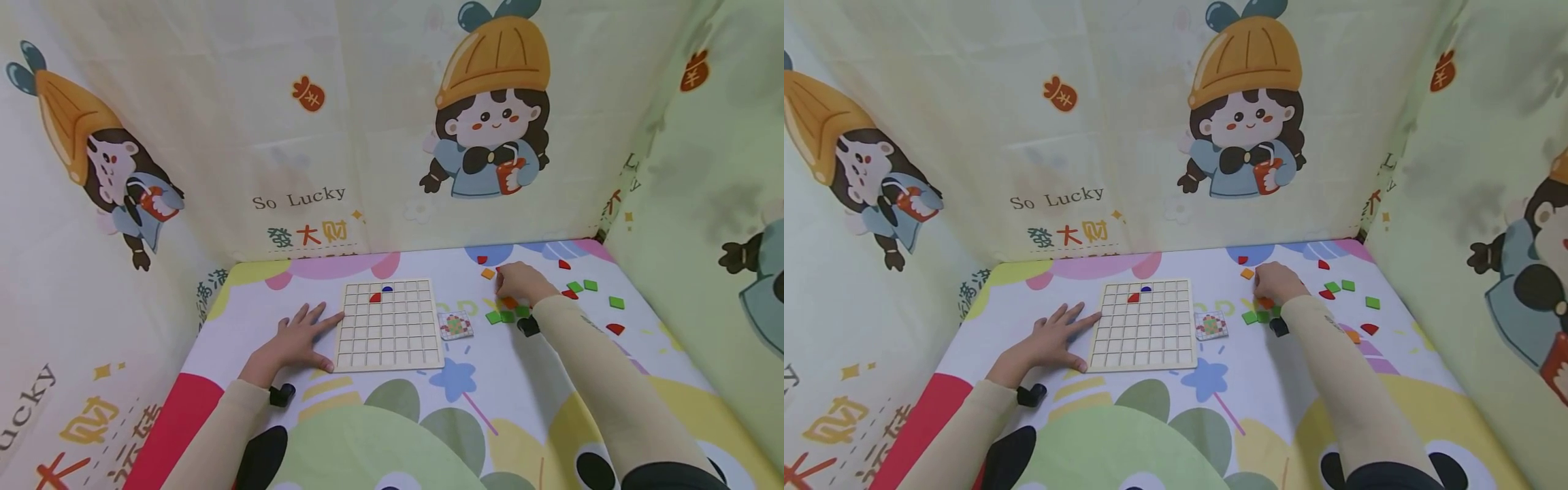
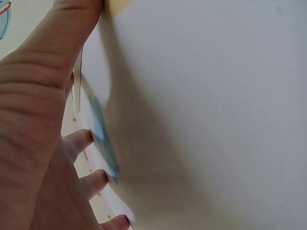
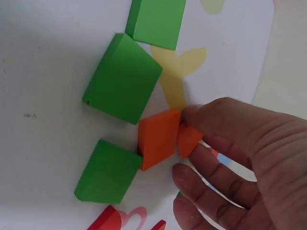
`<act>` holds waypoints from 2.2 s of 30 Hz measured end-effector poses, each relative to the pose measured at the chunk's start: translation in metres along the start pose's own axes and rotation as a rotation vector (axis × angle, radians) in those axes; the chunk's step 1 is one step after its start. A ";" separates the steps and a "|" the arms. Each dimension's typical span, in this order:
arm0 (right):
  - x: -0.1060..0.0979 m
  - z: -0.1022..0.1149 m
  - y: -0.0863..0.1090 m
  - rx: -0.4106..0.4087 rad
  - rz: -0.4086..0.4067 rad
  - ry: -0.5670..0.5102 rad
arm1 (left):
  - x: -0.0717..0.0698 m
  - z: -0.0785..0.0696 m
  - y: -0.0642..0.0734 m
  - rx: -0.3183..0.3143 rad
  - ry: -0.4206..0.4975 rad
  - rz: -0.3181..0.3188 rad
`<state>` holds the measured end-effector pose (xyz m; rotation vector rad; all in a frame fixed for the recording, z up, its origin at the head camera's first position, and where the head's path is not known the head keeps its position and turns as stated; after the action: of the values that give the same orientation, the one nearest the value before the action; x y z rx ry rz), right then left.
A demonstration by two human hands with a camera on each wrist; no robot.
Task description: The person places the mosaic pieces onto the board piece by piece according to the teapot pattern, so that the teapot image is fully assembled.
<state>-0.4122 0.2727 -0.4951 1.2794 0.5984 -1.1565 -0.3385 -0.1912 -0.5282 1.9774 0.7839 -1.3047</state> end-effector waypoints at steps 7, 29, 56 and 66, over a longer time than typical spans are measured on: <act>0.002 0.008 0.000 -0.007 -0.006 0.010 | -0.004 -0.004 0.000 0.000 -0.007 -0.011; 0.006 0.124 0.034 -0.331 -0.120 0.075 | -0.011 -0.010 -0.001 -0.002 -0.053 -0.019; 0.048 0.204 0.027 -0.392 -0.142 -0.082 | -0.010 -0.007 0.000 -0.046 -0.007 -0.015; 0.064 0.218 0.022 -0.407 -0.187 -0.238 | -0.006 -0.010 -0.006 -0.032 0.003 -0.009</act>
<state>-0.4210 0.0449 -0.4866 0.7402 0.7413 -1.2418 -0.3394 -0.1807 -0.5210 1.9531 0.8110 -1.2872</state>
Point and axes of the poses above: each hand's wrist, its own y-axis away from the middle knuckle, its own x-axis out of the palm, z = x × y, the point moved 9 cm from there along -y, towards the middle knuckle, and after that the axes turned 15 degrees about x, right-handed, at the moved point
